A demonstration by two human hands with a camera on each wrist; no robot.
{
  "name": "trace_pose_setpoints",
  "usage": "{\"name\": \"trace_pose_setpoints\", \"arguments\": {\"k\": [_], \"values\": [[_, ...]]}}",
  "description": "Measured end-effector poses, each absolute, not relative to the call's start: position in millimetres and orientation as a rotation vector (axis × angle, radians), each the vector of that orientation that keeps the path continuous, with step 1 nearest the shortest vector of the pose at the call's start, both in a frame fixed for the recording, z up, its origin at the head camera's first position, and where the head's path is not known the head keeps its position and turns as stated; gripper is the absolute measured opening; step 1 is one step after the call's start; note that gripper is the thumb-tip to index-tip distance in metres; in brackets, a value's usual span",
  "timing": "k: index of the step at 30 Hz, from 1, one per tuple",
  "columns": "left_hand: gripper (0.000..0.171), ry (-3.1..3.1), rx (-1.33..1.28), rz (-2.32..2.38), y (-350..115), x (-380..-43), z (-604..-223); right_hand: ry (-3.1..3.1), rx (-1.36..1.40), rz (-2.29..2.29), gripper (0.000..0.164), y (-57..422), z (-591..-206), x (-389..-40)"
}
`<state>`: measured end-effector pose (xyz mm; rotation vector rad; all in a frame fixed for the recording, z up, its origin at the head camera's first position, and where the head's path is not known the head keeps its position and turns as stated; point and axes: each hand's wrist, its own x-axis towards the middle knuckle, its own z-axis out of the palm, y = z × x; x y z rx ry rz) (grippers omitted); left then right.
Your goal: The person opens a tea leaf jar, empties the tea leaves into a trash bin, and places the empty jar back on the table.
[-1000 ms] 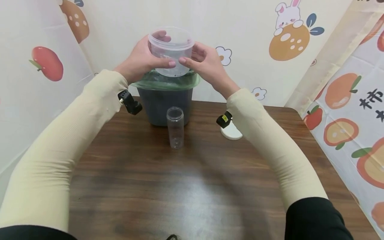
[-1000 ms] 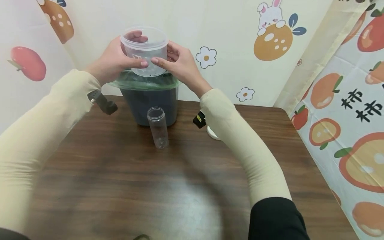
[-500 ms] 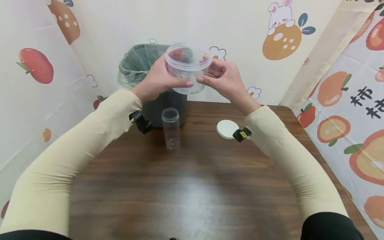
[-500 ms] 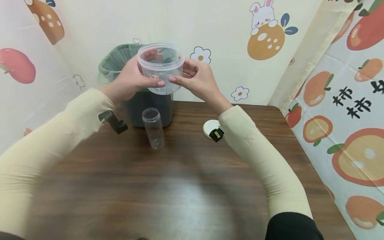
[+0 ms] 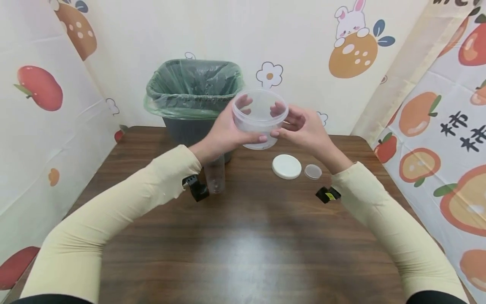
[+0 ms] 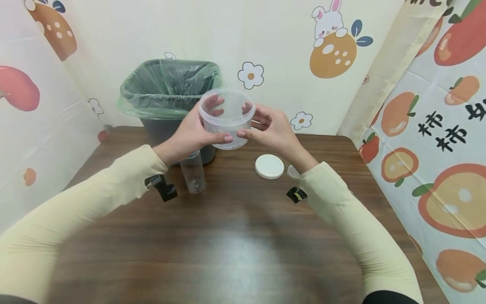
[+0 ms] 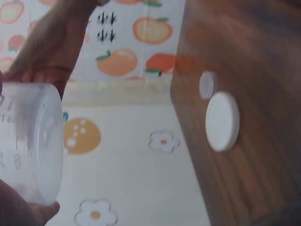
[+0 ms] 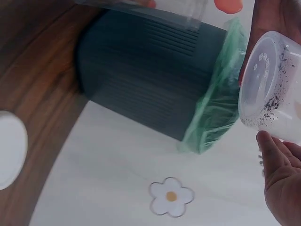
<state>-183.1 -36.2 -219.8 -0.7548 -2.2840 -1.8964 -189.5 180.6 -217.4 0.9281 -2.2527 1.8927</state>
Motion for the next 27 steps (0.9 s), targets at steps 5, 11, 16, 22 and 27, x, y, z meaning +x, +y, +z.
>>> {"name": "trace_pose_setpoints", "arguments": {"k": [5,11,16,22,27], "values": [[0.099,-2.323,-0.692,-1.915,-20.8,-177.7,-237.4,-2.292,0.952,1.884,0.059,196.9,-235.7,-185.8],[0.097,-2.317,-0.648,-1.981,-8.7,-176.8,-262.0,-2.345,0.946,1.865,0.063,208.7,-261.9,-185.1],[0.097,-2.259,-0.643,-2.025,-2.6,-178.6,-284.9,-2.401,0.921,1.872,0.065,213.4,-282.1,-188.7],[0.101,-2.300,-0.581,-1.989,4.4,-176.8,-313.6,-2.438,0.960,1.834,0.066,220.1,-308.5,-193.9],[0.104,-2.357,-0.510,-2.003,3.8,-176.5,-340.5,-2.518,0.921,1.847,0.068,219.6,-334.5,-196.1]]}}
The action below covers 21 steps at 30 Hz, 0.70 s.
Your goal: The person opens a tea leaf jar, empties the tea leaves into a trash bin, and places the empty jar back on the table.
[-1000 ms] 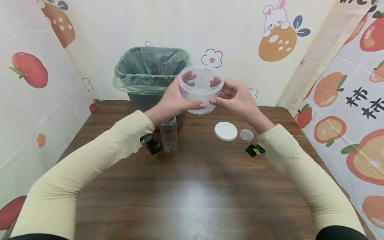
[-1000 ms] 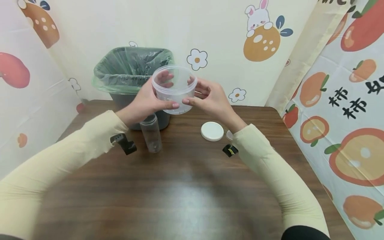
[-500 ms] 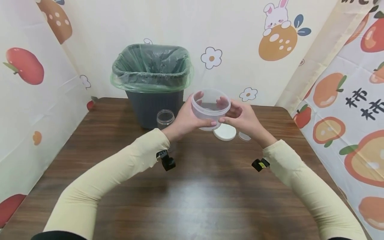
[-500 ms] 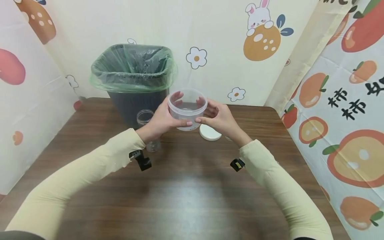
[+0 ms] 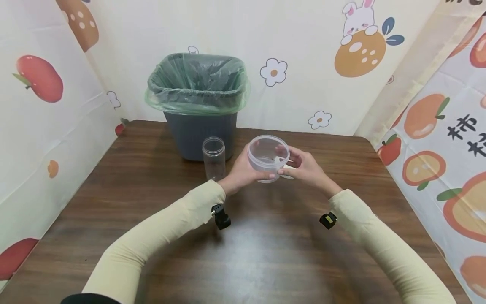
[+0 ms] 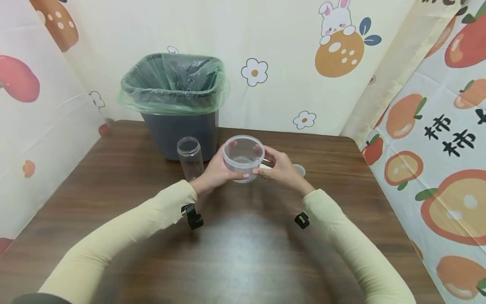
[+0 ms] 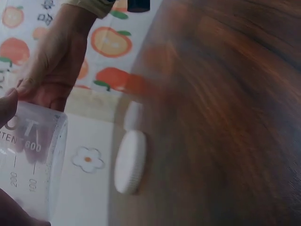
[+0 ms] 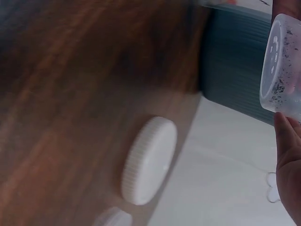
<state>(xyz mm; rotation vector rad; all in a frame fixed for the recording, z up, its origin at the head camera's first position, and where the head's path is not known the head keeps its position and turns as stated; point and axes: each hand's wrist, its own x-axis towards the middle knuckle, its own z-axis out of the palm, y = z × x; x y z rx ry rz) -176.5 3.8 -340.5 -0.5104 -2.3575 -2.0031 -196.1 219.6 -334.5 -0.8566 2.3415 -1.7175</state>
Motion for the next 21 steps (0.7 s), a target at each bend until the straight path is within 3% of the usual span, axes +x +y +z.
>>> {"name": "trace_pose_setpoints", "arguments": {"k": [12,21], "values": [[0.105,-2.476,-0.410,-2.059,-11.0,-181.0,-384.4,2.415,-0.798,-1.554,0.070,202.9,-372.2,-199.5],[0.106,-2.500,-0.377,-2.116,-9.6,-184.6,-406.9,2.415,-0.780,-1.555,0.069,196.5,-368.5,-183.3]]}}
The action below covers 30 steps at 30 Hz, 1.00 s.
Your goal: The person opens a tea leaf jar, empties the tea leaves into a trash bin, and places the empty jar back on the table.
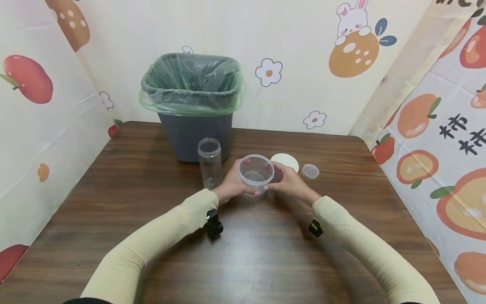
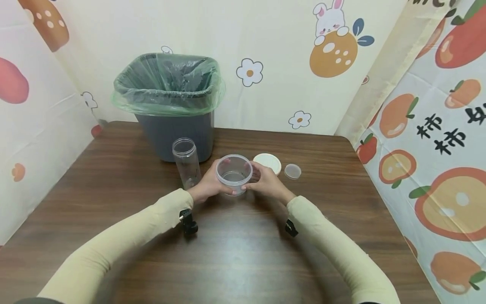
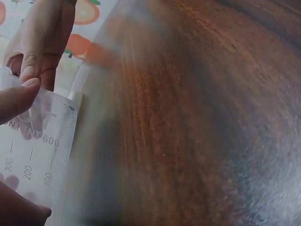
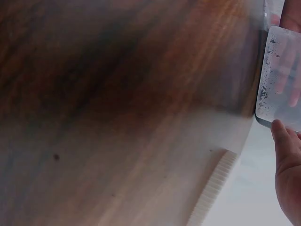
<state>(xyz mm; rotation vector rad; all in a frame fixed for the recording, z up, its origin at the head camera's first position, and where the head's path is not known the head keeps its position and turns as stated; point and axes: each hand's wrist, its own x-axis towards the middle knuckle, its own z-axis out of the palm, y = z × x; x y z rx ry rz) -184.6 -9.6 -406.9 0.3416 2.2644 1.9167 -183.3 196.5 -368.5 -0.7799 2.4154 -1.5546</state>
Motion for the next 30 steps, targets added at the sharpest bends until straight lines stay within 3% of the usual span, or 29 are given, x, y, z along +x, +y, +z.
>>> {"name": "trace_pose_setpoints", "arguments": {"k": [8,30], "values": [[0.105,2.270,0.259,1.931,-13.5,-181.1,-419.1,2.436,-0.757,-1.498,0.074,198.2,-403.9,-196.5],[0.107,2.325,0.513,1.917,-10.0,-189.5,-430.1,2.383,-0.792,-1.513,0.075,207.8,-405.3,-196.7]]}}
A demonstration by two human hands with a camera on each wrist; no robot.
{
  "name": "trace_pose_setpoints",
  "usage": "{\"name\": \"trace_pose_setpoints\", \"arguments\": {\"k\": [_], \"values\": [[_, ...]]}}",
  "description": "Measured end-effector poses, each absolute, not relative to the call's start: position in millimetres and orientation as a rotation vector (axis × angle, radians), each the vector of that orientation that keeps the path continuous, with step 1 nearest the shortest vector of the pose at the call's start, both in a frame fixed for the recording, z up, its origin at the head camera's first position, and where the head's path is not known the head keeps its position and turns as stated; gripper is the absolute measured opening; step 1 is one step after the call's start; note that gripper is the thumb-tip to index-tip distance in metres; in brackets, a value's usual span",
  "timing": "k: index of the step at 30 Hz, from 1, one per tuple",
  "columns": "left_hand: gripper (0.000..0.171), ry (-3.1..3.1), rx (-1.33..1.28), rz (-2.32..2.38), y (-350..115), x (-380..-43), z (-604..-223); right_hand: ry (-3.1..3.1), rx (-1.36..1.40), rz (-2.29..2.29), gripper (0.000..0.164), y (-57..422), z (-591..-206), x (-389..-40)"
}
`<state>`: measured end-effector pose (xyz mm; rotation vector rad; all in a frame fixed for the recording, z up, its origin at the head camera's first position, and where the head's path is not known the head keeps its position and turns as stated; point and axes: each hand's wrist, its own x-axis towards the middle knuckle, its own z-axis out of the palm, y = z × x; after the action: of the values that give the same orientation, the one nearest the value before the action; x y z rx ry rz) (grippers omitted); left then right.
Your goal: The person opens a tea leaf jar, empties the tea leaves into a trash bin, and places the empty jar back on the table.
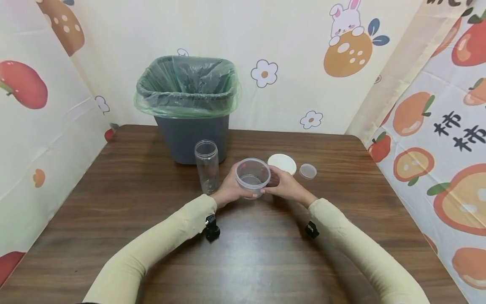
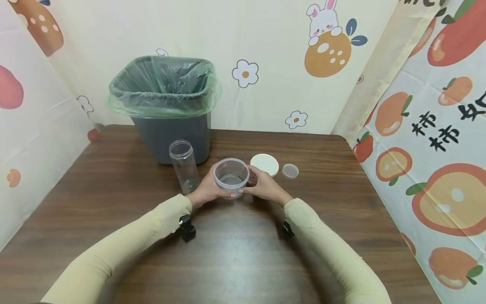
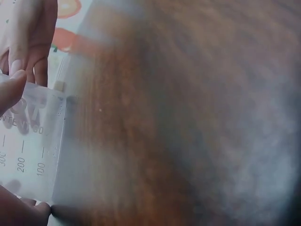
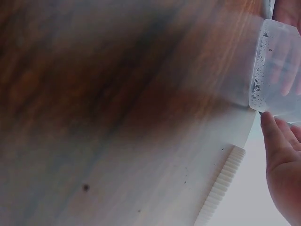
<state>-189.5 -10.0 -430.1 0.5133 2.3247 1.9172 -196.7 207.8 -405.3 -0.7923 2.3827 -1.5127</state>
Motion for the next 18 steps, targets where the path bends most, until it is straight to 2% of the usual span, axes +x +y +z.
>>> {"name": "trace_pose_setpoints", "arguments": {"k": [6,11,15,18], "values": [[0.113,2.341,0.475,1.894,-14.9,-185.3,-430.2,2.361,-0.770,-1.517,0.074,204.9,-406.8,-201.2],[0.123,2.379,0.348,1.827,-19.6,-173.1,-424.9,2.384,-0.794,-1.419,0.082,208.3,-405.8,-201.4],[0.122,2.469,0.292,1.749,-25.0,-157.7,-411.8,2.455,-0.799,-1.288,0.090,221.2,-396.8,-197.4],[0.121,2.511,0.334,1.695,-31.5,-141.0,-393.6,2.525,-0.775,-1.193,0.090,235.3,-382.7,-192.1]]}}
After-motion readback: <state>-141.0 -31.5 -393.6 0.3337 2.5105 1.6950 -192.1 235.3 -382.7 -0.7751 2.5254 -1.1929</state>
